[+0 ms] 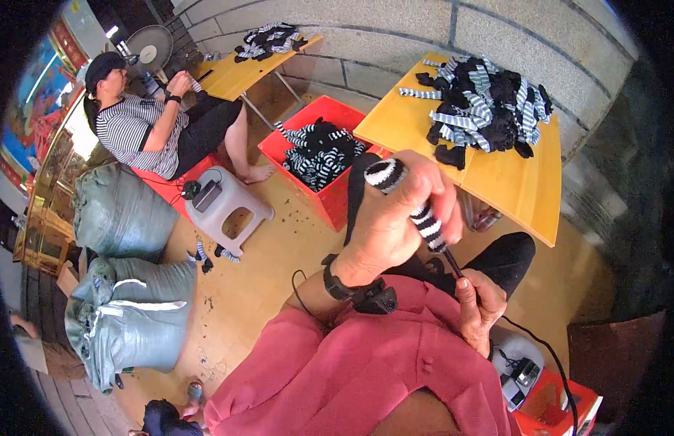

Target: Turning small striped fabric tubes right-side out using a thin turning rod.

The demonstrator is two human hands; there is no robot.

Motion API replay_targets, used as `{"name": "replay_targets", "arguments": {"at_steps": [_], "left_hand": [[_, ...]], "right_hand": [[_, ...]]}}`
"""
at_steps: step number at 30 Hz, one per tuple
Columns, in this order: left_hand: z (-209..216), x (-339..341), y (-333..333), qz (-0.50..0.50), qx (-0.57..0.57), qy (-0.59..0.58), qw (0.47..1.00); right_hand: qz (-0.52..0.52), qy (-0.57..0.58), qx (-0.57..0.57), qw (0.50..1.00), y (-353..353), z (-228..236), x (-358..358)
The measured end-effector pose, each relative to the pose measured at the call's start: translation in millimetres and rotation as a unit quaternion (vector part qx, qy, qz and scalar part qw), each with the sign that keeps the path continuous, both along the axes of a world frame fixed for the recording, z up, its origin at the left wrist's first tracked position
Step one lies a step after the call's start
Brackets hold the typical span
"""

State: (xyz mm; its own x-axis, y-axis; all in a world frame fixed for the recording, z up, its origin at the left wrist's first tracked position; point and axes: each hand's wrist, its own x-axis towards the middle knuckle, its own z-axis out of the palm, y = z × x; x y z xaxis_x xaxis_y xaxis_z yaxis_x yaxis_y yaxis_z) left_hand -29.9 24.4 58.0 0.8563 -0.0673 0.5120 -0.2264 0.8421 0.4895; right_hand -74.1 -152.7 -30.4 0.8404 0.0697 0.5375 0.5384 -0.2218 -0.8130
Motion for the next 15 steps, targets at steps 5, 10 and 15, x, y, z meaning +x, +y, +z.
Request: {"name": "replay_targets", "arguments": {"at_steps": [5, 10, 15], "left_hand": [[-9.6, -2.2, -4.4, -0.039, -0.035, 0.007, 0.999], [-11.3, -8.2, -9.9, -0.053, -0.044, 0.038, 0.997], [-21.7, -11.9, -28.3, -0.062, -0.052, 0.053, 0.995]], "right_hand": [[0.018, 0.007, -0.018, 1.0, 1.7, 8.3, -0.8], [0.027, 0.052, 0.01, 0.998, -1.3, 0.0, -1.9], [0.063, 0.081, 0.116, 0.988, 5.7, -5.7, 0.2]]}}
